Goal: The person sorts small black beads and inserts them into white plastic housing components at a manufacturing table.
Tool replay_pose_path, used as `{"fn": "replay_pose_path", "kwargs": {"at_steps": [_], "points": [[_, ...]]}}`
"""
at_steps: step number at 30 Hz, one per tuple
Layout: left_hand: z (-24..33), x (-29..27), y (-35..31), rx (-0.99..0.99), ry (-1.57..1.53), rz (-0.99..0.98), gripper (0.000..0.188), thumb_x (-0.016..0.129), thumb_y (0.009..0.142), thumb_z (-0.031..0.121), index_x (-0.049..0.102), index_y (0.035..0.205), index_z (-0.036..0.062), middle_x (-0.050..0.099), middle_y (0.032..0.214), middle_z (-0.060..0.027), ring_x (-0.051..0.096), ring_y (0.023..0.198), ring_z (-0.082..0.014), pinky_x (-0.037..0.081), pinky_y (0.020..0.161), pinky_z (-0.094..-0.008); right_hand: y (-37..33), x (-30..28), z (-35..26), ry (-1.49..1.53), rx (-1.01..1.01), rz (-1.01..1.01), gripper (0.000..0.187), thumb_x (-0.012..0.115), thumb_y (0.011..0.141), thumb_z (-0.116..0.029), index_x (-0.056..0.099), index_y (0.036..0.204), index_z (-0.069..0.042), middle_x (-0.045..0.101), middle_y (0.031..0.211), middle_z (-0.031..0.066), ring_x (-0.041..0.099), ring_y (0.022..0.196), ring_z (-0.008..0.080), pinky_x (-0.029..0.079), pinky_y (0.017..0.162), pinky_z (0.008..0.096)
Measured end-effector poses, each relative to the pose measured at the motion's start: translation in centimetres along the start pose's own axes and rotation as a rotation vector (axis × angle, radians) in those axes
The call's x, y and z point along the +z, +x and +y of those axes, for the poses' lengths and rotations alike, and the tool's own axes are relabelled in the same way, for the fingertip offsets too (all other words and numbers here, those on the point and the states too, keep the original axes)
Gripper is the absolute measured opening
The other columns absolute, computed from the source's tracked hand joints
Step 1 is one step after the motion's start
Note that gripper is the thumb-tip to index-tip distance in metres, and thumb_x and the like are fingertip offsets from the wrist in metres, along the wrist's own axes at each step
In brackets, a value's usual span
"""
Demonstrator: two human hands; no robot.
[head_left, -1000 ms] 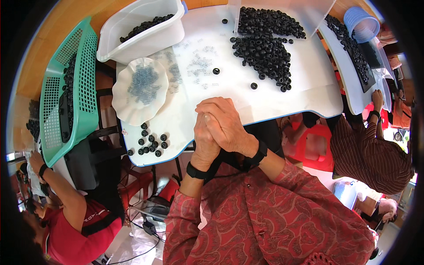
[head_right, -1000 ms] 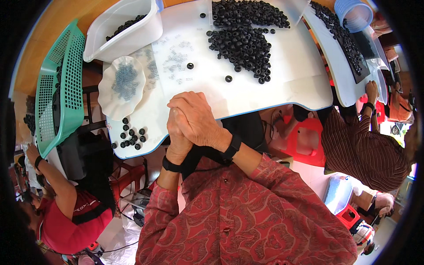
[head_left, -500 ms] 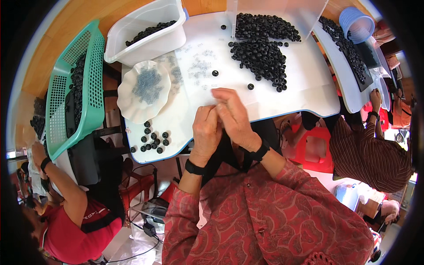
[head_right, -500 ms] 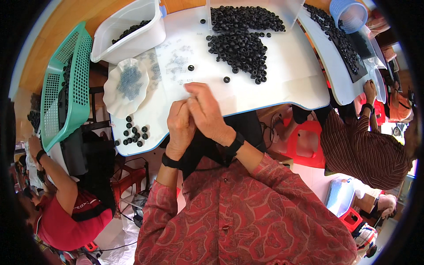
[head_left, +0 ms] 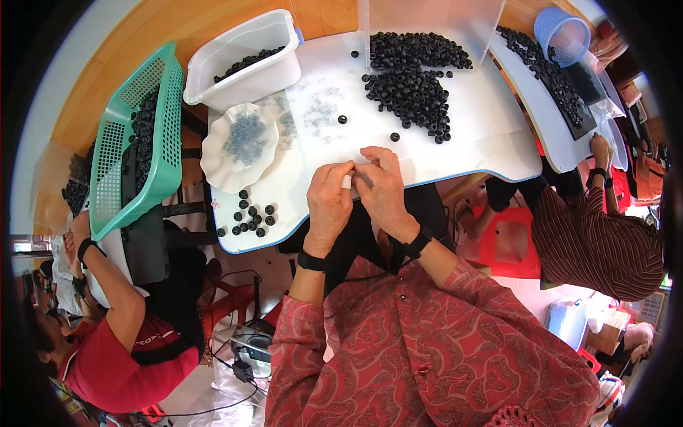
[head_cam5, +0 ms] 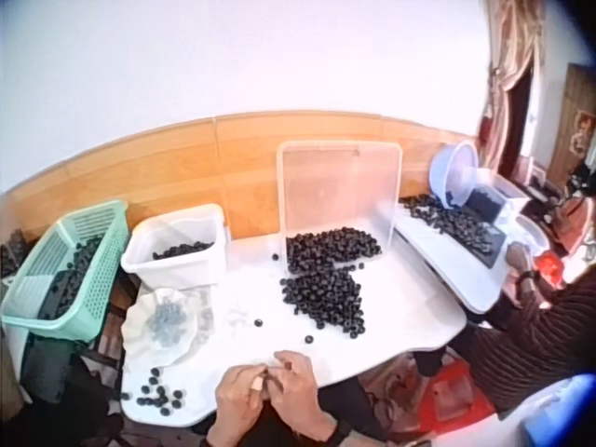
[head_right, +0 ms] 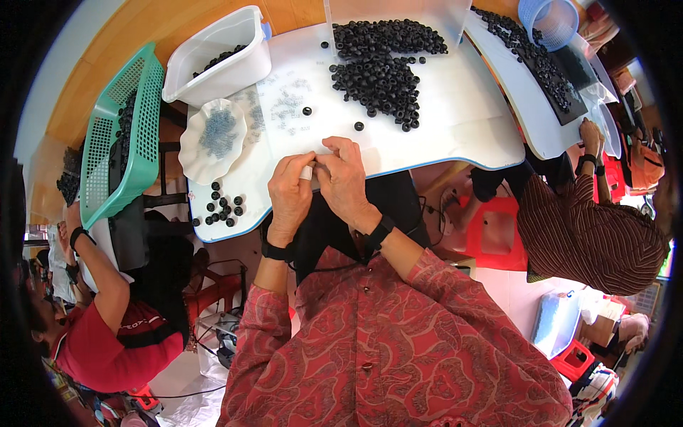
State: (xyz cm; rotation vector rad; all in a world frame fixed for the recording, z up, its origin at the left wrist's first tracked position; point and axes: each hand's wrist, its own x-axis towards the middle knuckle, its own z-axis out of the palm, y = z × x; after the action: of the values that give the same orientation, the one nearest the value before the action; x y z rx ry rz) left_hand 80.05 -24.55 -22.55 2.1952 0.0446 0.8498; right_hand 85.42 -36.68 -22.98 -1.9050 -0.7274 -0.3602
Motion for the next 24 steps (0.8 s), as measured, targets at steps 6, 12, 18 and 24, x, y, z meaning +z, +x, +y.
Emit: {"fn": "replay_pose_path", "kwargs": {"at_steps": [6,12,18,24], "points": [[0.0,-0.2,0.1,-0.042,-0.036,-0.035,0.028,0.059,0.088,-0.007,0.072,0.11,0.0034,0.071,0.098,-0.0155,0.071,0.089,-0.031,0.057,0.076,-0.0376,-0.3,1.0,0.8,0.007,0.008,0.076,0.013,0.074,0.075,0.003,0.069,0.086,0.0,0.062,0.114,0.011,0.058,0.099,0.0304,0.05,0.085,0.0386],[0.0,0.1,0.1,-0.055,0.001,-0.015,0.027,0.057,0.089,-0.007,0.072,0.11,0.0018,0.07,0.097,-0.0163,0.07,0.084,-0.0321,0.056,0.073,-0.0386,-0.1,1.3,0.3,-0.126,-0.083,0.106,0.018,0.075,0.072,0.004,0.065,0.086,-0.002,0.063,0.115,0.0097,0.059,0.098,0.0289,0.049,0.082,0.0382],[0.4,0.2,0.3,-0.085,0.071,-0.029,0.024,0.056,0.091,-0.004,0.071,0.11,0.0003,0.069,0.095,-0.0182,0.069,0.082,-0.0334,0.056,0.071,-0.0397,-0.2,1.3,0.2,-0.135,-0.075,0.102,0.021,0.074,0.073,0.004,0.065,0.09,-0.003,0.063,0.116,0.0097,0.059,0.099,0.0284,0.047,0.084,0.0387],[0.2,0.0,0.0,-0.184,-0.009,-0.05,0.024,0.055,0.096,-0.001,0.07,0.115,-0.0013,0.072,0.099,-0.0175,0.071,0.082,-0.0261,0.058,0.071,-0.0353,-0.4,1.2,-0.2,-0.141,-0.11,0.104,0.022,0.071,0.077,0.004,0.065,0.097,-0.003,0.064,0.115,0.0098,0.059,0.102,0.0279,0.044,0.085,0.0391]]}}
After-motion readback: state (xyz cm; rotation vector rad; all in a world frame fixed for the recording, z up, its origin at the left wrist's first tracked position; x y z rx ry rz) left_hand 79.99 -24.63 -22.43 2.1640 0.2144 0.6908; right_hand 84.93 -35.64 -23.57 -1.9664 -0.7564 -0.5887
